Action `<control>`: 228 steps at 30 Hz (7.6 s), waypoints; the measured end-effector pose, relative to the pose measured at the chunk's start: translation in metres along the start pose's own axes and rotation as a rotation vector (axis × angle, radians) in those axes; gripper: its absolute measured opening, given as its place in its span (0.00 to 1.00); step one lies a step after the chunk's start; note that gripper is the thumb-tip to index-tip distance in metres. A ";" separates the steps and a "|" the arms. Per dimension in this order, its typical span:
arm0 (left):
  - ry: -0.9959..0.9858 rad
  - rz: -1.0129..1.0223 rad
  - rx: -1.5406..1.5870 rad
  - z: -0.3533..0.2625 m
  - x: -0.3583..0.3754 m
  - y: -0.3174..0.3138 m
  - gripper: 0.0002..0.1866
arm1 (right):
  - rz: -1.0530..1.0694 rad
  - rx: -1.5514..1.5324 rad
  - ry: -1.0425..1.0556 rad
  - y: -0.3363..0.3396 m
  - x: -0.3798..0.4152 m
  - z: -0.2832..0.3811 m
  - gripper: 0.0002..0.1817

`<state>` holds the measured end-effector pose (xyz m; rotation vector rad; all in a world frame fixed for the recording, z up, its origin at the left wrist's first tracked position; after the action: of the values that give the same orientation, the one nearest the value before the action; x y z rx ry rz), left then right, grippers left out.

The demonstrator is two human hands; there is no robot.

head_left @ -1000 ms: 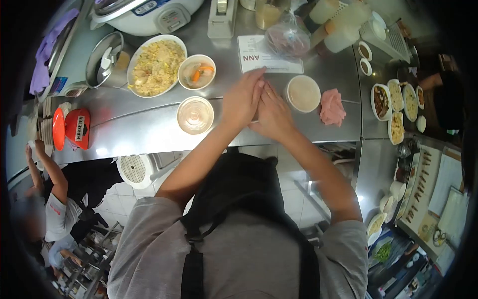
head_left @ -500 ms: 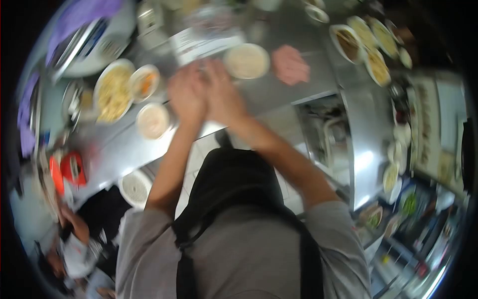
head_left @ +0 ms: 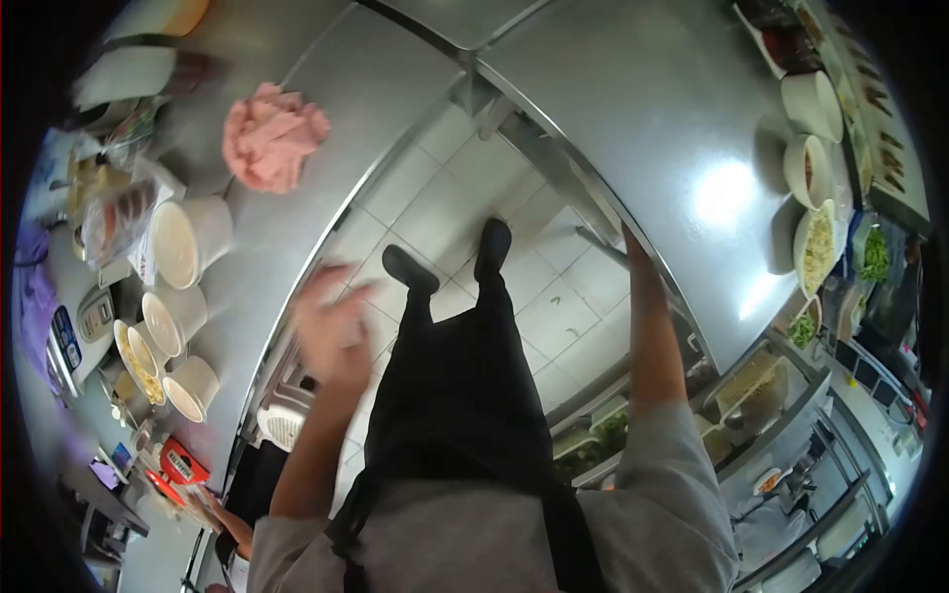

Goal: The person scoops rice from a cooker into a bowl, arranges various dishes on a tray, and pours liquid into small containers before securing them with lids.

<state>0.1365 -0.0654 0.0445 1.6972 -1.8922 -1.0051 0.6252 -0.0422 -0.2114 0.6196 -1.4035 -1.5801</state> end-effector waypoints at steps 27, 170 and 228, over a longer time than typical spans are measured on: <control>0.485 0.501 1.417 -0.034 -0.022 -0.039 0.57 | 0.563 -0.901 0.903 0.180 0.201 0.320 0.33; 0.619 -0.435 1.760 0.225 0.121 0.307 0.20 | 0.494 -0.590 1.501 0.064 0.420 0.715 0.21; 0.704 -0.353 0.339 0.296 0.115 0.279 0.34 | 0.379 0.044 1.570 0.049 0.395 0.762 0.53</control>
<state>-0.2846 -0.1046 0.0358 2.2415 -1.3654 -0.1177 -0.1804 -0.0002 0.0859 1.1417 -0.2771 -0.3799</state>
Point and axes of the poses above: each hand's wrist, its own x-axis away from the middle knuckle, its own y-axis out of the back of the hand, z = x × y, the point moved 6 cm from there along -x, towards the middle knuckle, and after that the axes turned 4 degrees about z, right-handed, at the moved point
